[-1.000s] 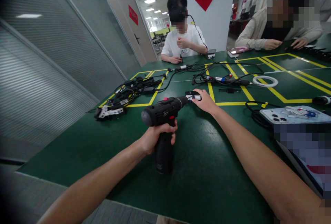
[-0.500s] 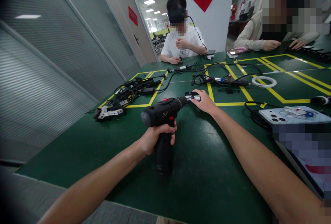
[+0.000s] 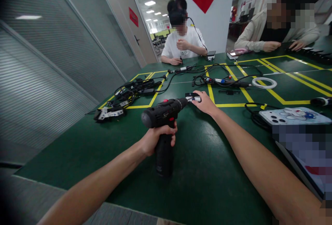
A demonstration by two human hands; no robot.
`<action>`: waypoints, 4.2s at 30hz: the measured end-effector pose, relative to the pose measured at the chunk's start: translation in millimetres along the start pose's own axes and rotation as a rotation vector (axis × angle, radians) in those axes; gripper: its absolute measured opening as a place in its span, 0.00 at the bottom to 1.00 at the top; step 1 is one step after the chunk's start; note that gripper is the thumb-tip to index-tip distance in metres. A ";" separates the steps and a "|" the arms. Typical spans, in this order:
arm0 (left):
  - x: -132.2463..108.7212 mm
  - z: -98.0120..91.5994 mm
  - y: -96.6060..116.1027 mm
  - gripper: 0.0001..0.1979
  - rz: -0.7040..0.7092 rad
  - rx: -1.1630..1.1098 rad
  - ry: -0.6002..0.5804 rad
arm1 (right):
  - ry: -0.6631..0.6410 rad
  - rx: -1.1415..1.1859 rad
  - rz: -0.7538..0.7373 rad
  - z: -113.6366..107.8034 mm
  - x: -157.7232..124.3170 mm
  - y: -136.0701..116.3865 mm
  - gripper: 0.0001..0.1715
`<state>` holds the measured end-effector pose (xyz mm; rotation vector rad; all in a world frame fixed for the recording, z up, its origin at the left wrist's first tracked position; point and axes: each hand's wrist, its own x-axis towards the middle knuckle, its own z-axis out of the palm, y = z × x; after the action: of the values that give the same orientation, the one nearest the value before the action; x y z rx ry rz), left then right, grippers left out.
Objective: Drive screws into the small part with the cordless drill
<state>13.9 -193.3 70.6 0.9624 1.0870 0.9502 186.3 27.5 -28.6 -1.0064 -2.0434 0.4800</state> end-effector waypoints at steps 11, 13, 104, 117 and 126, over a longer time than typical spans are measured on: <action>-0.7 -0.8 0.2 0.09 -0.002 -0.006 -0.003 | -0.017 0.009 0.015 -1.3 -0.4 -1.2 0.28; -0.4 -0.7 0.6 0.10 -0.003 -0.011 -0.001 | -0.020 0.015 0.018 -1.2 -0.1 -0.4 0.28; -0.8 -0.6 -0.5 0.09 0.021 -0.001 -0.006 | -0.008 0.020 0.020 -2.2 -0.5 -5.7 0.27; -0.7 -0.6 -0.8 0.09 0.015 0.003 -0.004 | -0.010 0.025 0.030 -2.6 -1.2 -7.3 0.27; -0.4 -0.6 -0.3 0.09 0.023 -0.004 -0.008 | -0.015 0.030 0.034 -2.4 -1.1 -5.4 0.27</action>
<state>13.2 -193.7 70.3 0.9760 1.0694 0.9662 185.9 23.3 -24.4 -1.0234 -2.0292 0.5359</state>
